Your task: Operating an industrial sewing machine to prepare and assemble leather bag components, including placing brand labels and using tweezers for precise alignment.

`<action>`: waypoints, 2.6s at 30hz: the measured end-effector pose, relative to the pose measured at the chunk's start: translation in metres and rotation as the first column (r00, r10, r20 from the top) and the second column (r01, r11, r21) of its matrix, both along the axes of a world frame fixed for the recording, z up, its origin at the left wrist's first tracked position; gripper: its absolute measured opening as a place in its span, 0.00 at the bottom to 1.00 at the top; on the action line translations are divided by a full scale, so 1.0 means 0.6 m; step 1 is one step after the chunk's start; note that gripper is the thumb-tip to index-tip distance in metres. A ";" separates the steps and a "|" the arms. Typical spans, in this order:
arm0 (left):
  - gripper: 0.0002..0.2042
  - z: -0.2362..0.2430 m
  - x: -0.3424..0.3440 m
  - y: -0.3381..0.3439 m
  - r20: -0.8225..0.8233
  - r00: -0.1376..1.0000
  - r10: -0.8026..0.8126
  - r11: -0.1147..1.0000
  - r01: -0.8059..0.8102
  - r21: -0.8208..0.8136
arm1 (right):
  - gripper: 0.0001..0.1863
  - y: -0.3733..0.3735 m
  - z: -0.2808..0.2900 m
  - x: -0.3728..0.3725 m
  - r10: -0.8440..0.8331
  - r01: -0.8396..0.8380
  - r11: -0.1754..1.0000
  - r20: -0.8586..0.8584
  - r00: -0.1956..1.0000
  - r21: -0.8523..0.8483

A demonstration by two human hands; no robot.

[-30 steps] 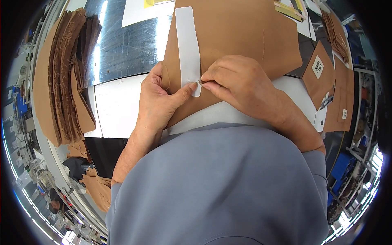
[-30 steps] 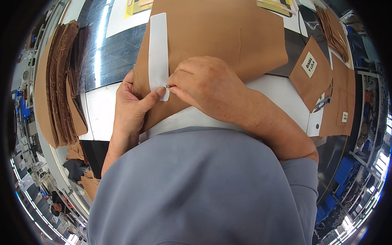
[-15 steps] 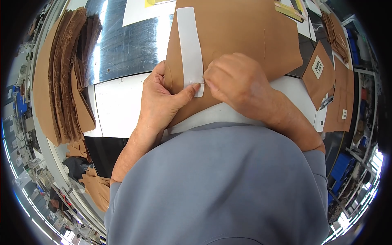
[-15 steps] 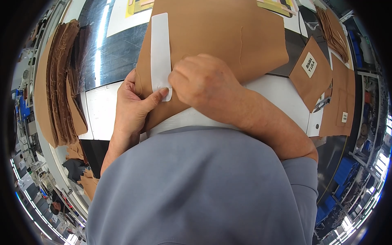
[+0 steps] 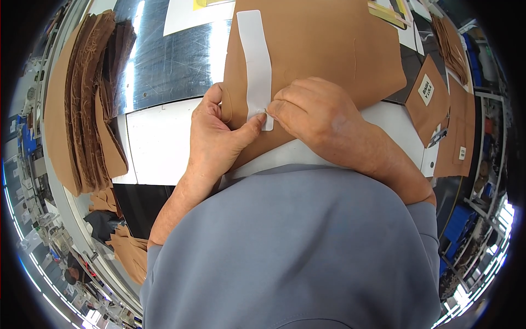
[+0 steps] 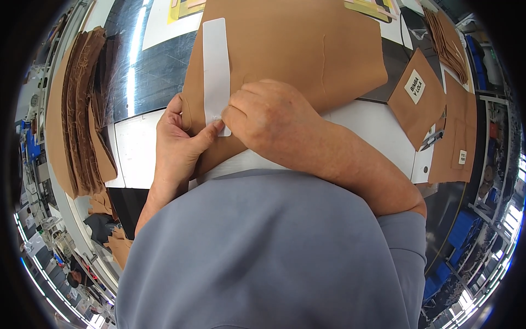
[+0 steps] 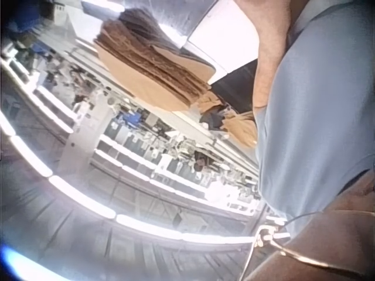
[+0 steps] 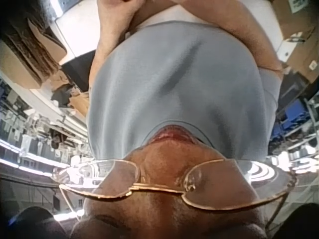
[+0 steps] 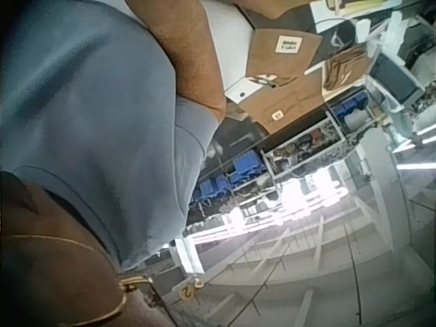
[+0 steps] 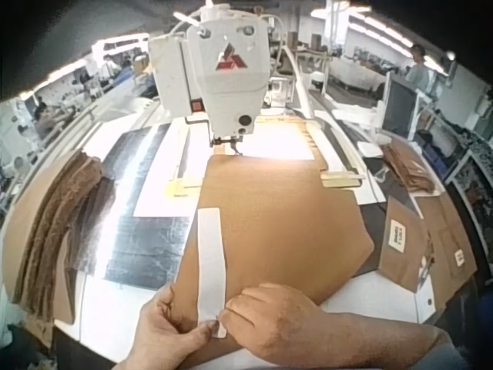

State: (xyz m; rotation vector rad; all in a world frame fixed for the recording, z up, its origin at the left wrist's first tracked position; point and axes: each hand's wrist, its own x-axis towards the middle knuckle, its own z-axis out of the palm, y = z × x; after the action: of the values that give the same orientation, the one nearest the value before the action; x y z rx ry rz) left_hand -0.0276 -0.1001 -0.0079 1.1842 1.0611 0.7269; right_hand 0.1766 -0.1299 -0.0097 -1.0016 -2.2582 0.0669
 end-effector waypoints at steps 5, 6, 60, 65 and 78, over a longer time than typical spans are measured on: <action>0.19 0.003 0.001 -0.001 -0.022 1.000 -0.001 1.000 0.001 -0.006 | 0.07 -0.001 -0.002 0.000 -0.005 0.007 0.999 0.049 0.999 -0.048; 0.19 0.003 0.002 0.000 -0.013 1.000 -0.002 1.000 0.002 -0.004 | 0.05 0.000 -0.006 0.000 -0.028 0.028 1.000 0.022 0.999 0.010; 0.25 -0.018 -0.050 0.151 -0.192 0.949 0.251 0.861 -0.128 0.492 | 0.07 0.133 -0.018 -0.031 -0.190 0.192 0.969 0.026 0.981 -0.155; 0.25 -0.017 -0.047 0.147 -0.226 0.931 0.286 0.825 -0.119 0.552 | 0.08 0.128 0.010 -0.005 -0.192 -0.069 0.871 -0.466 0.864 -0.486; 0.25 -0.023 -0.040 0.143 -0.263 0.907 0.330 0.764 -0.093 0.638 | 0.08 0.128 -0.002 -0.018 -0.182 0.114 0.943 -0.197 0.963 -0.313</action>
State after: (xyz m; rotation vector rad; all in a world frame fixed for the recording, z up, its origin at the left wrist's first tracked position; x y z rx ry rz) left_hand -0.0518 -0.0143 -0.0215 1.8332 1.3336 1.1220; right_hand 0.1657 -0.0529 -0.0110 -1.2529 -1.9960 0.4468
